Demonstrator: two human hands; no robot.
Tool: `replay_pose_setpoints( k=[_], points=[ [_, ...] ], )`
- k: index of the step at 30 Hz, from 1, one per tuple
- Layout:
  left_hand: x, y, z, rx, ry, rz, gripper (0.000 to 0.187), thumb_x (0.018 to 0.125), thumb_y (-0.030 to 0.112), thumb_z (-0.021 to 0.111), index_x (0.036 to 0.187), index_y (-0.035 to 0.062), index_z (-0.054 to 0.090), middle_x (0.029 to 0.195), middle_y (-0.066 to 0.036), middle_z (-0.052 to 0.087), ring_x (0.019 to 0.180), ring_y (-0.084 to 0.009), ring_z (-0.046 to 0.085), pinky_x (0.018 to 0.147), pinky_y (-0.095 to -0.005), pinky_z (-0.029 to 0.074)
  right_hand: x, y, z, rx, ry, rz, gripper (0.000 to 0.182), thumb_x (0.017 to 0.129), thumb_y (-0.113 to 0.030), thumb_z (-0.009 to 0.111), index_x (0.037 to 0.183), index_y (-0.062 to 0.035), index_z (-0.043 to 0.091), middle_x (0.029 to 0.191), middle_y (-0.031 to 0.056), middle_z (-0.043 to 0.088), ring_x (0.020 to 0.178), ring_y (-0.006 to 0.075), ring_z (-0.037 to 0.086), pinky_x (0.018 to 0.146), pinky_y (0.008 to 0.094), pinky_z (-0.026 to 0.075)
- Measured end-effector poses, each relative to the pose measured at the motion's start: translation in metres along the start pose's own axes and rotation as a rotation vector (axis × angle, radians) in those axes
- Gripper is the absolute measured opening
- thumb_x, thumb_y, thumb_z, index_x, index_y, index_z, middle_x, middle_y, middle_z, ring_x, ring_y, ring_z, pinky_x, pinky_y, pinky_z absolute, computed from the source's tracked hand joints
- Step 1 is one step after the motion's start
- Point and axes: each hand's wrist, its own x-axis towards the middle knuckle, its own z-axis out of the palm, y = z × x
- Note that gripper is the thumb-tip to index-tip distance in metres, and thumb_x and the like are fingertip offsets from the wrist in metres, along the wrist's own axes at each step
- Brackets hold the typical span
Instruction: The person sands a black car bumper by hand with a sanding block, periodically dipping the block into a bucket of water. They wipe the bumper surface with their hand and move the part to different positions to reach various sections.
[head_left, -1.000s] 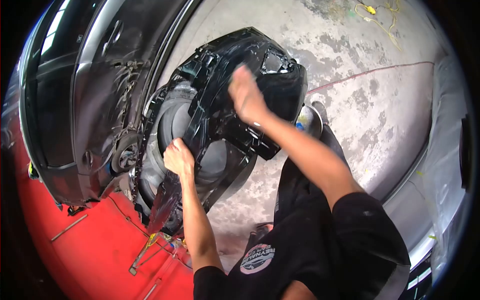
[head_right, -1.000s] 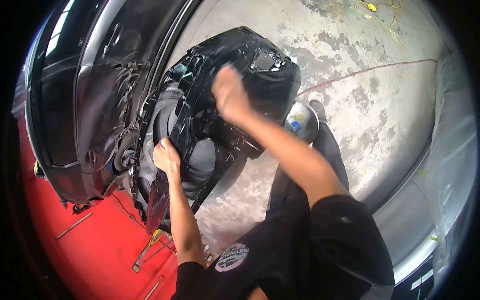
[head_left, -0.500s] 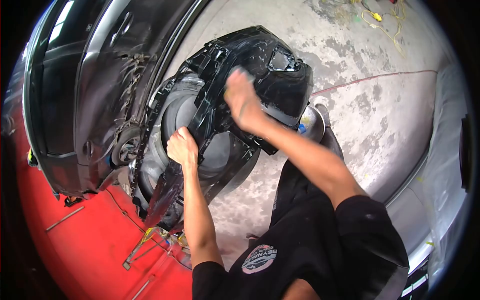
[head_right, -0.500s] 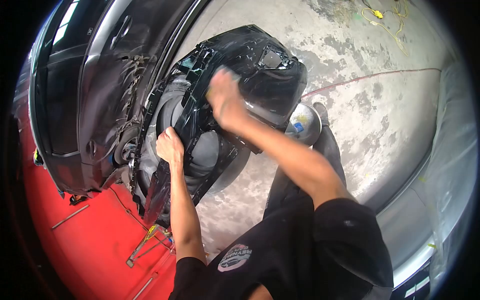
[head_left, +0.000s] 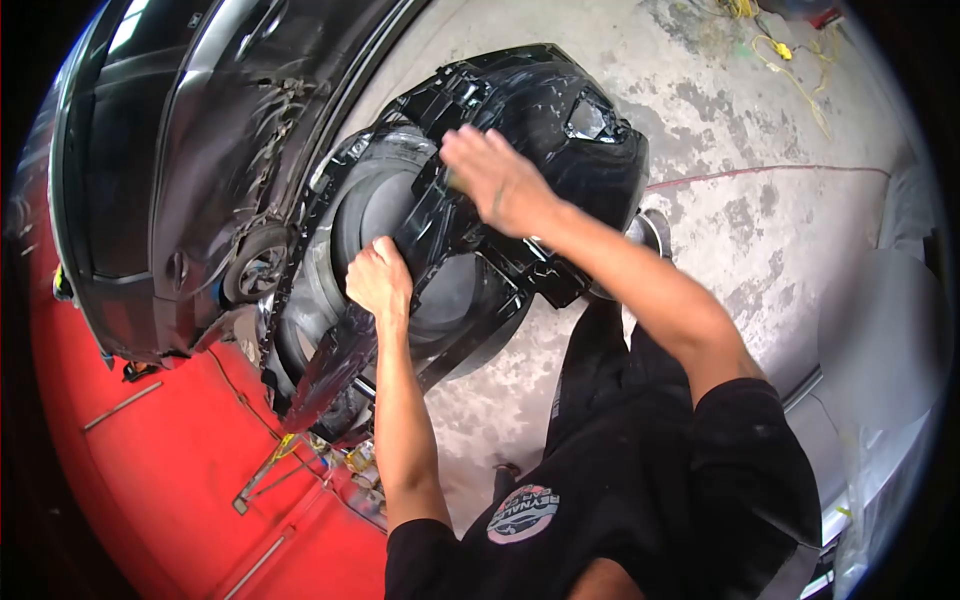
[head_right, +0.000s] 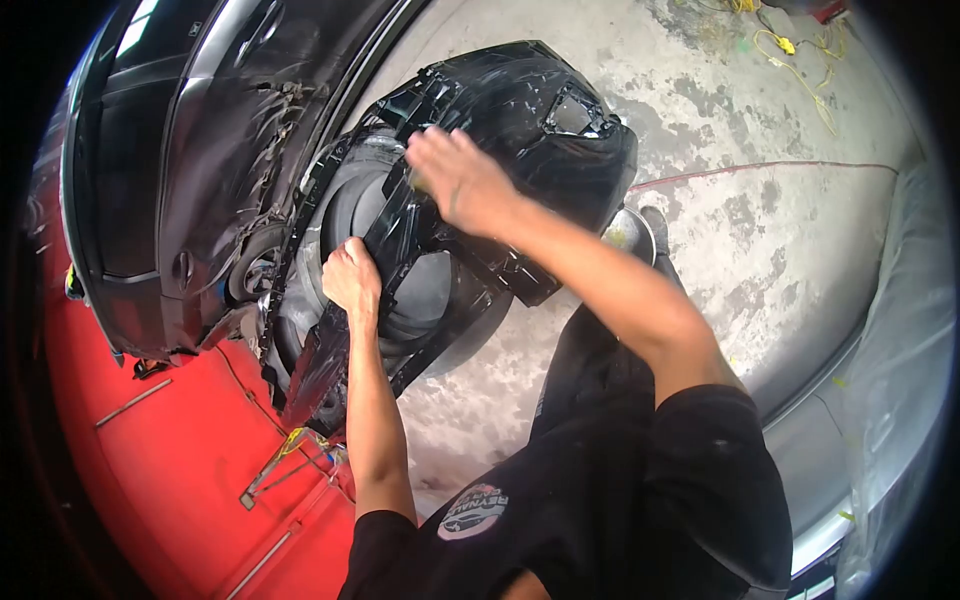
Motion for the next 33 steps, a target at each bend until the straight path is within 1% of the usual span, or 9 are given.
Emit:
replay_pose_setpoints(
  k=[7, 10, 13, 16, 18, 22, 25, 28, 33],
  points=[
    [0.0, 0.002, -0.004, 0.018, 0.02, -0.004, 0.056, 0.099, 0.039, 0.04, 0.095, 0.0004, 0.081, 0.092, -0.031, 0.074, 0.089, -0.0513, 0.072, 0.083, -0.0604, 0.055, 0.005, 0.076, 0.002, 0.454, 0.343, 0.547, 0.04, 0.112, -0.023, 0.047, 0.133, 0.0067, 0.064, 0.149, 0.0317, 0.055, 0.145, 0.0476, 0.046, 0.12, 0.0451, 0.043],
    [0.003, 0.001, 0.003, 0.055, 0.016, -0.02, 0.057, 0.1, 0.041, 0.041, 0.096, -0.0004, 0.081, 0.092, -0.031, 0.074, 0.089, -0.0511, 0.073, 0.084, -0.0614, 0.055, -0.028, -0.033, 0.043, 0.125, 0.244, 0.414, 0.062, 0.111, -0.028, 0.047, 0.161, 0.007, 0.035, 0.171, 0.0333, 0.025, 0.159, 0.0527, 0.022, 0.129, 0.0625, 0.016],
    [0.0, -0.001, 0.002, 0.018, 0.027, 0.04, 0.057, 0.1, 0.039, 0.042, 0.095, -0.0024, 0.08, 0.092, -0.032, 0.073, 0.09, -0.052, 0.072, 0.085, -0.0612, 0.054, -0.037, -0.055, 0.033, 0.229, 0.267, 0.307, 0.06, 0.105, -0.016, 0.055, 0.158, 0.0076, 0.041, 0.164, 0.0356, 0.035, 0.157, 0.0514, 0.027, 0.13, 0.0588, 0.018],
    [-0.001, 0.0, 0.001, 0.02, 0.032, 0.041, 0.057, 0.1, 0.038, 0.041, 0.094, -0.0037, 0.079, 0.092, -0.033, 0.073, 0.09, -0.0523, 0.072, 0.084, -0.0609, 0.053, -0.023, 0.047, 0.044, 0.126, 0.389, 0.442, 0.047, 0.103, -0.015, 0.053, 0.144, 0.0089, 0.055, 0.141, 0.0323, 0.059, 0.137, 0.0514, 0.05, 0.121, 0.0561, 0.034],
    [0.001, 0.0, 0.001, 0.01, 0.049, 0.059, 0.057, 0.099, 0.038, 0.042, 0.093, -0.0044, 0.079, 0.092, -0.033, 0.072, 0.09, -0.0524, 0.071, 0.084, -0.0613, 0.053, -0.015, 0.066, 0.034, 0.247, 0.433, 0.648, 0.047, 0.102, -0.016, 0.053, 0.141, 0.0096, 0.057, 0.141, 0.0341, 0.059, 0.136, 0.0533, 0.05, 0.121, 0.0578, 0.034],
    [0.0, -0.003, 0.006, 0.017, 0.035, 0.043, 0.058, 0.098, 0.04, 0.042, 0.091, -0.0046, 0.079, 0.089, -0.033, 0.072, 0.088, -0.0534, 0.071, 0.081, -0.0619, 0.053, -0.045, -0.072, 0.023, 0.232, 0.273, 0.403, 0.057, 0.104, -0.017, 0.059, 0.153, 0.0095, 0.046, 0.161, 0.0308, 0.045, 0.153, 0.0472, 0.038, 0.13, 0.0548, 0.022],
    [0.007, -0.007, 0.011, 0.024, 0.058, 0.046, 0.058, 0.098, 0.04, 0.042, 0.091, -0.0044, 0.079, 0.089, -0.033, 0.072, 0.087, -0.0529, 0.072, 0.082, -0.0612, 0.053, -0.048, -0.018, 0.03, 0.112, 0.277, 0.368, 0.061, 0.107, -0.021, 0.057, 0.157, 0.009, 0.041, 0.166, 0.0307, 0.036, 0.157, 0.0463, 0.031, 0.131, 0.053, 0.024],
    [0.004, -0.007, 0.009, 0.038, 0.095, 0.073, 0.058, 0.098, 0.04, 0.042, 0.092, -0.0043, 0.08, 0.089, -0.034, 0.072, 0.088, -0.0525, 0.072, 0.082, -0.0613, 0.053, -0.04, 0.098, 0.054, 0.238, 0.344, 0.728, 0.028, 0.095, -0.013, 0.057, 0.114, 0.0079, 0.061, 0.119, 0.0301, 0.059, 0.111, 0.047, 0.058, 0.1, 0.0585, 0.044],
    [0.003, -0.007, 0.012, 0.029, 0.055, 0.032, 0.058, 0.098, 0.039, 0.043, 0.093, -0.0045, 0.08, 0.091, -0.034, 0.072, 0.088, -0.0528, 0.071, 0.084, -0.0618, 0.053, -0.047, -0.052, 0.026, 0.153, 0.334, 0.393, 0.052, 0.104, -0.016, 0.058, 0.147, 0.0107, 0.048, 0.154, 0.0339, 0.048, 0.15, 0.049, 0.04, 0.127, 0.0563, 0.028]
  ],
)
